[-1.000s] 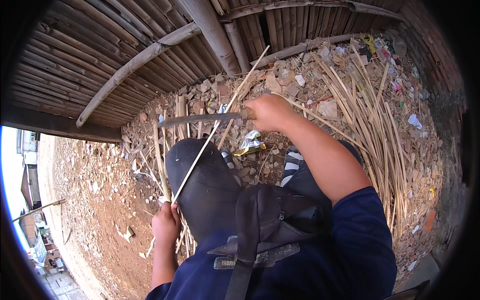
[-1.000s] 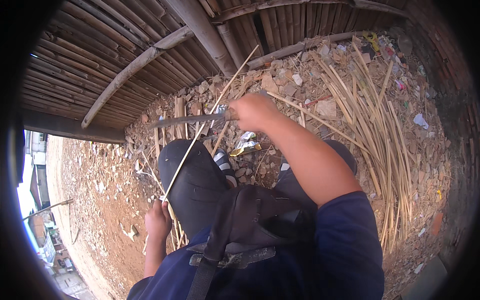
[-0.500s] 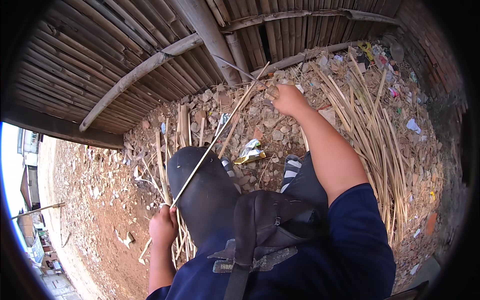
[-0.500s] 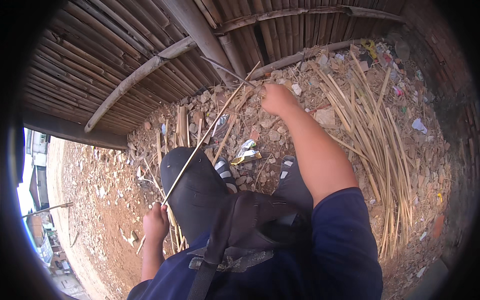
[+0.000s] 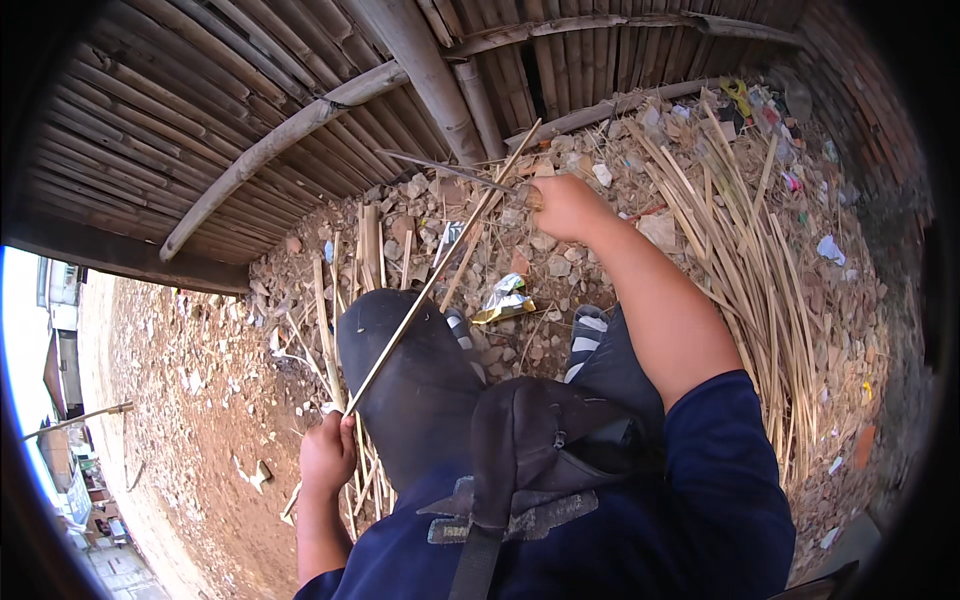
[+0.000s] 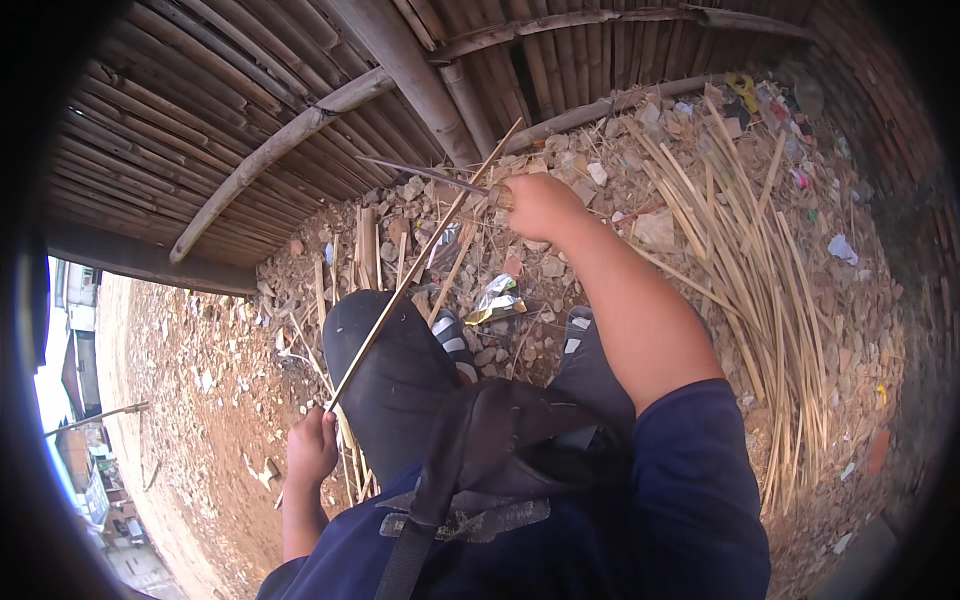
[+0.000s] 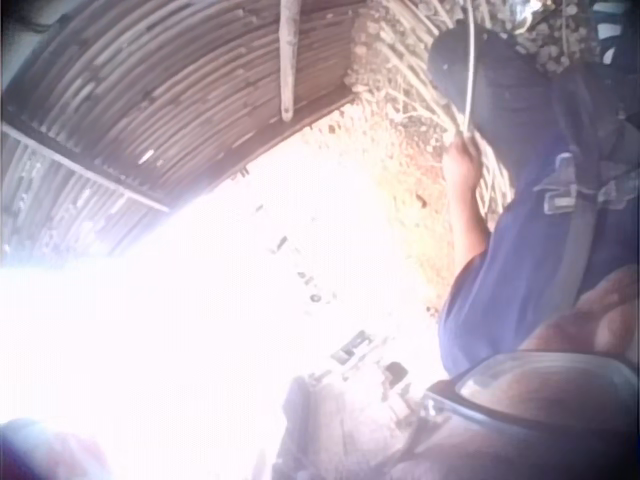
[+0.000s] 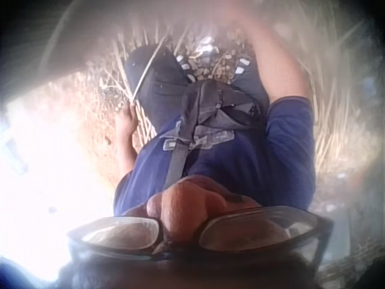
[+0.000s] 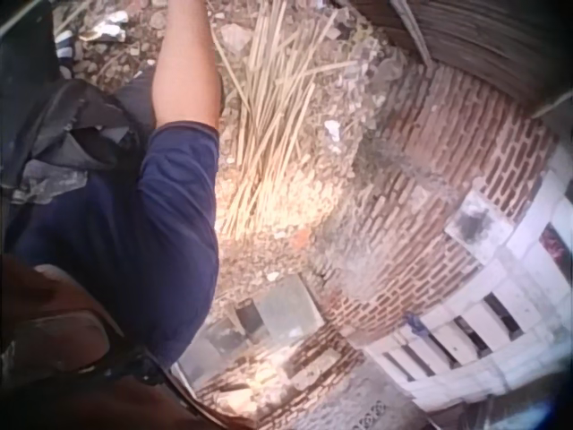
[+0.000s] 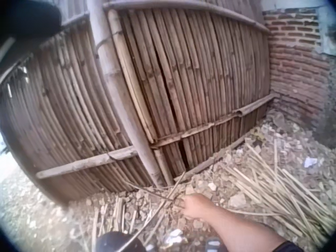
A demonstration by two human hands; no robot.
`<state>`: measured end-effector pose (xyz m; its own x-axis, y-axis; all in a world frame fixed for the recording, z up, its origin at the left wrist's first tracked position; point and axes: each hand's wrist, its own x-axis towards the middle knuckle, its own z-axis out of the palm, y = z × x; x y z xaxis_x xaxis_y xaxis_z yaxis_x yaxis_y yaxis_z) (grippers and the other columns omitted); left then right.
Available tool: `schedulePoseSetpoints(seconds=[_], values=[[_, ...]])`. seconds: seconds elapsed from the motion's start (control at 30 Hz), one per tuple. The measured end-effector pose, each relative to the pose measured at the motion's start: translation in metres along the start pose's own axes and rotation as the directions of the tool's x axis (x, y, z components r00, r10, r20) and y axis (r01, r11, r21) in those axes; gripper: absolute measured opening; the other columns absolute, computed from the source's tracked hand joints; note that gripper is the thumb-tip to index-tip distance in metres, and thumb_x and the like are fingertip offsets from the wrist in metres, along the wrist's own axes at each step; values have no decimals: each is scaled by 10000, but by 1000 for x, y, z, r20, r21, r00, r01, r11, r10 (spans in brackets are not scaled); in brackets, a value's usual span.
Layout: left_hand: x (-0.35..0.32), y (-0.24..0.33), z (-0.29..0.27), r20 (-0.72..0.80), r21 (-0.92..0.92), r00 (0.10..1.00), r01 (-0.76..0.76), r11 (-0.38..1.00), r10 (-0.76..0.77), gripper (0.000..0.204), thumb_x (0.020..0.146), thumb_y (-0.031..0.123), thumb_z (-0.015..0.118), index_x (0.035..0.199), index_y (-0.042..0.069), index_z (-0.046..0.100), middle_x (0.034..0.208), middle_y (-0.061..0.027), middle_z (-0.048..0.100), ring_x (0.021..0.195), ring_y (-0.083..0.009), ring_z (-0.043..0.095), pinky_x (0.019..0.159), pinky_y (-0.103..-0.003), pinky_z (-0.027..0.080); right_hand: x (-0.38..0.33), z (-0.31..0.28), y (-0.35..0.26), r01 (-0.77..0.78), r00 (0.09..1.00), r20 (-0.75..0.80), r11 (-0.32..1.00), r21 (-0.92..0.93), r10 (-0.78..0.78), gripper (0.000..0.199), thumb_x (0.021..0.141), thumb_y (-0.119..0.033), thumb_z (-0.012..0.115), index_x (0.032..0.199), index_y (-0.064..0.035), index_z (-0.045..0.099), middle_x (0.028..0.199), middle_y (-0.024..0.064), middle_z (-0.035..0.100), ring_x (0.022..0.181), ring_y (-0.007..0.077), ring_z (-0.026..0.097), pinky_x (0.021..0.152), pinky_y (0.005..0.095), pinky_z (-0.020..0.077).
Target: The person strips thin layers of wood from a long piece using a large knife by holding the wood in their lap.
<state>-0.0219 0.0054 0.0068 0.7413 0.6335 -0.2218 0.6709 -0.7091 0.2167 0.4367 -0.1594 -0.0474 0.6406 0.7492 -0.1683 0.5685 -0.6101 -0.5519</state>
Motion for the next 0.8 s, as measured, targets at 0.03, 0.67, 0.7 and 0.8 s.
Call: schedulePoseSetpoints(seconds=[0.03,0.67,0.7,0.8], values=[[-1,3,-2,-7,32,1000,9,999,-9,338,1034,265,491,806,16,494,652,-256,573,642,-496,580,562,-559,419,0,1,-1,1,1000,0,1000,0,-1,392,757,-93,624,1140,-127,700,1080,180,714,1022,362,678,892,473,541],[-16,12,22,-144,142,988,84,986,-64,275,1004,265,548,835,50,523,660,-229,607,609,-461,615,537,-551,466,-30,2,-55,208,965,195,965,-162,-175,330,741,-116,664,1068,-98,696,986,200,710,959,383,682,848,485,542],[-18,11,24,-141,139,988,90,986,-71,275,1004,265,548,835,50,523,660,-229,607,609,-461,615,537,-551,466,-29,0,-57,186,954,267,970,-156,-140,375,748,-90,637,1114,-124,711,1017,186,715,983,368,687,870,476,547],[-9,16,23,-181,149,982,87,985,-60,273,1004,273,547,839,56,522,668,-226,612,612,-457,617,536,-551,466,-4,5,-12,23,986,164,999,-32,-18,375,756,-96,634,1124,-111,705,1050,198,712,988,368,685,886,463,546]])
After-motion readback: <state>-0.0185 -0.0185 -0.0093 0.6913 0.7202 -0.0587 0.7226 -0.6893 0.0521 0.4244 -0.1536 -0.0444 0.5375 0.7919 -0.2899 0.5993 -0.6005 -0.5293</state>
